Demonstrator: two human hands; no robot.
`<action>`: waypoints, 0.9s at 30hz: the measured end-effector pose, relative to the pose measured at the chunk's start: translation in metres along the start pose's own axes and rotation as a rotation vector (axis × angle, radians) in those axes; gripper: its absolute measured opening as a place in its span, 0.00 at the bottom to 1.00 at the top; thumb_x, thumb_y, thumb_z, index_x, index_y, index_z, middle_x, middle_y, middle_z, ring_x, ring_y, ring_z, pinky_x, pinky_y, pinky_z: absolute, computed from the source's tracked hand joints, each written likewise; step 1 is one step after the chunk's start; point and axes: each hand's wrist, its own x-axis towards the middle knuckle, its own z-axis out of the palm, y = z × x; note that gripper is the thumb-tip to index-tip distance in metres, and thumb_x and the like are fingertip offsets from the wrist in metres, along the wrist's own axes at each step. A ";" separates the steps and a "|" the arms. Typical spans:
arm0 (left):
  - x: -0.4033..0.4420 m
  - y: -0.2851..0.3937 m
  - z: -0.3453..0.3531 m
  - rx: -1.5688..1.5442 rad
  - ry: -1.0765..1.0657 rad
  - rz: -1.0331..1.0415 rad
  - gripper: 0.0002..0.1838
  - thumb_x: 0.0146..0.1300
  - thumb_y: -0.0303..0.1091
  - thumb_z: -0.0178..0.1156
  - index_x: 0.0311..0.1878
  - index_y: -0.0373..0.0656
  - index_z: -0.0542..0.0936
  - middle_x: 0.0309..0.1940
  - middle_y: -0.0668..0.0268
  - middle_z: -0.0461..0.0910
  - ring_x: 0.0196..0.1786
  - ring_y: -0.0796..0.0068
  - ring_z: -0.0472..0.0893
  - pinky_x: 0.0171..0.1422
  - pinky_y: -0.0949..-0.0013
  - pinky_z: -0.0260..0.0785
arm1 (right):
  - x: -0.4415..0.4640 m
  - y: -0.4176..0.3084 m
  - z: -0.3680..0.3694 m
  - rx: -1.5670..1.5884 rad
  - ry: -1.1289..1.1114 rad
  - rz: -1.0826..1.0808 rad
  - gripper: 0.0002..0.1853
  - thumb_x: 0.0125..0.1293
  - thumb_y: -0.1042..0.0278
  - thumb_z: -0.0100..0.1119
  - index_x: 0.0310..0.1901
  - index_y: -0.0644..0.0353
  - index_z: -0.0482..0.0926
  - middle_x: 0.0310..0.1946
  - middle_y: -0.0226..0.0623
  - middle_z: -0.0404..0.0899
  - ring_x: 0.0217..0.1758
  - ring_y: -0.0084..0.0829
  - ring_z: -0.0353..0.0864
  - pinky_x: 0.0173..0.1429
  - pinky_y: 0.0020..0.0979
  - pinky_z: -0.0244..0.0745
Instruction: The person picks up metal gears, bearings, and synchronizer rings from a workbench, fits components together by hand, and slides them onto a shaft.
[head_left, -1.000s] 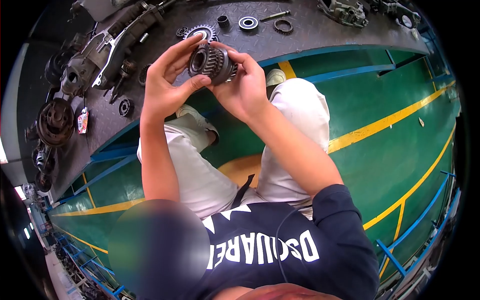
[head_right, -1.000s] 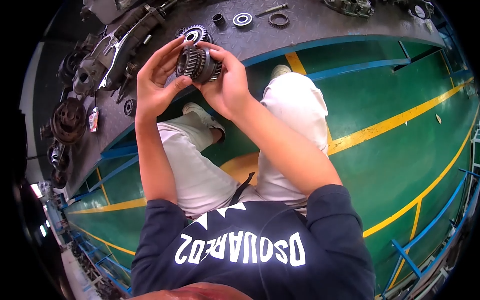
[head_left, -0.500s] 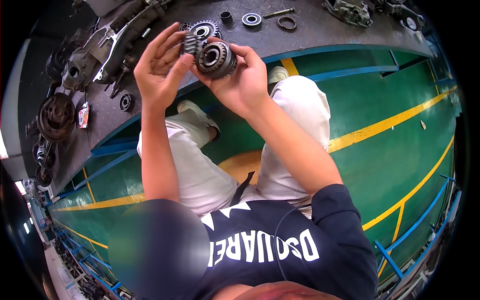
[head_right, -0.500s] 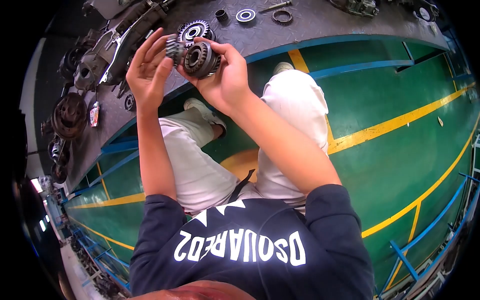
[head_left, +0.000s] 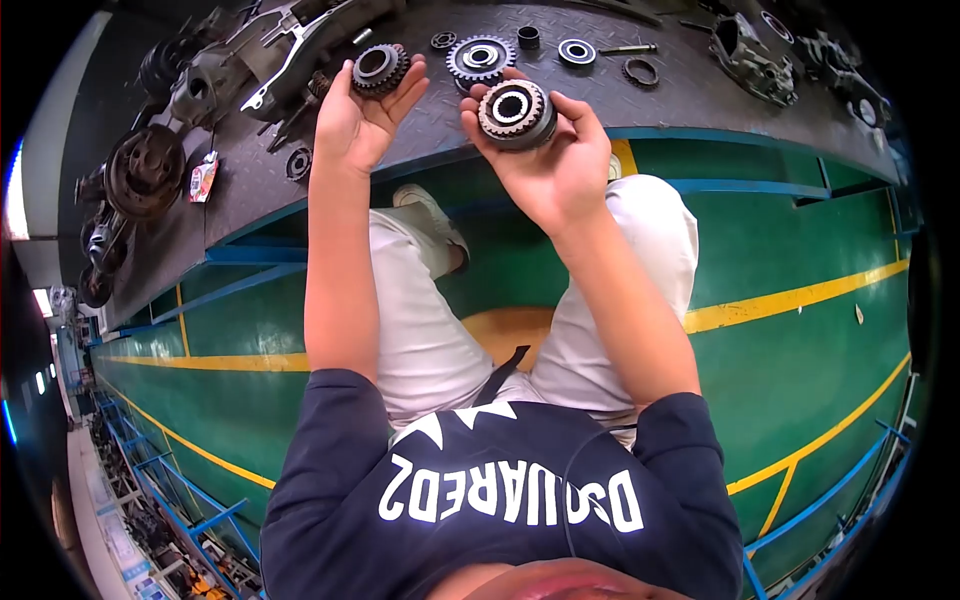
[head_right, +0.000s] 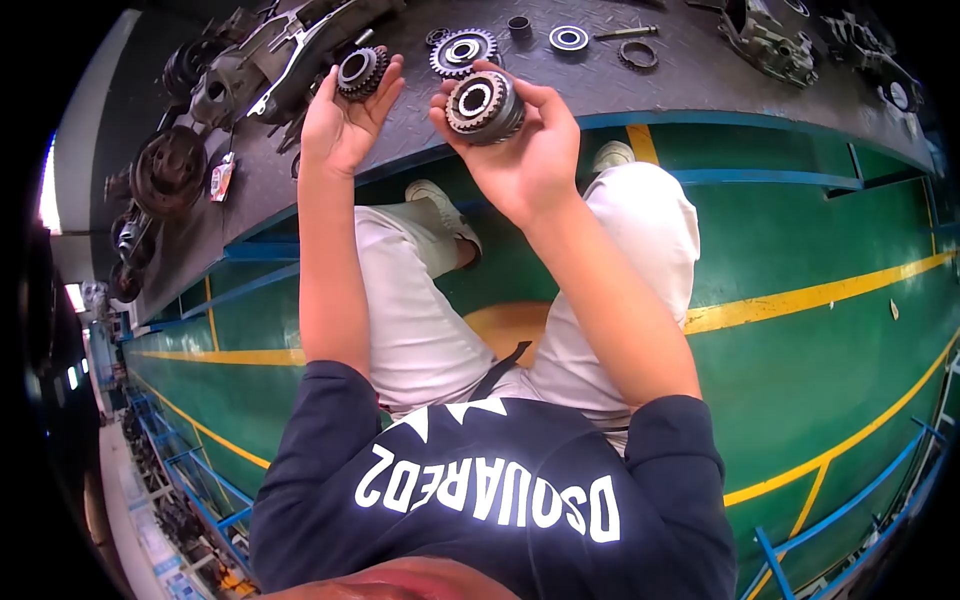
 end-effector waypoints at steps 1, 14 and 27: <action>-0.005 0.001 0.005 -0.020 -0.001 0.012 0.30 0.87 0.45 0.36 0.72 0.25 0.67 0.68 0.32 0.74 0.68 0.40 0.80 0.76 0.43 0.74 | 0.000 0.000 -0.001 -0.001 -0.003 0.002 0.22 0.76 0.60 0.46 0.63 0.67 0.74 0.55 0.58 0.82 0.60 0.53 0.82 0.70 0.54 0.79; -0.008 0.003 0.000 0.204 -0.027 -0.087 0.25 0.85 0.46 0.43 0.66 0.32 0.74 0.61 0.43 0.83 0.60 0.52 0.84 0.66 0.56 0.77 | 0.000 0.001 -0.002 -0.033 -0.005 0.013 0.24 0.75 0.60 0.47 0.63 0.68 0.74 0.57 0.61 0.80 0.61 0.55 0.82 0.71 0.54 0.78; -0.003 -0.002 -0.006 0.428 0.045 0.049 0.19 0.83 0.43 0.53 0.63 0.37 0.78 0.53 0.57 0.86 0.49 0.65 0.84 0.46 0.70 0.73 | -0.001 0.000 0.001 -0.031 0.016 0.024 0.25 0.74 0.59 0.47 0.66 0.68 0.72 0.60 0.63 0.78 0.63 0.58 0.79 0.72 0.55 0.77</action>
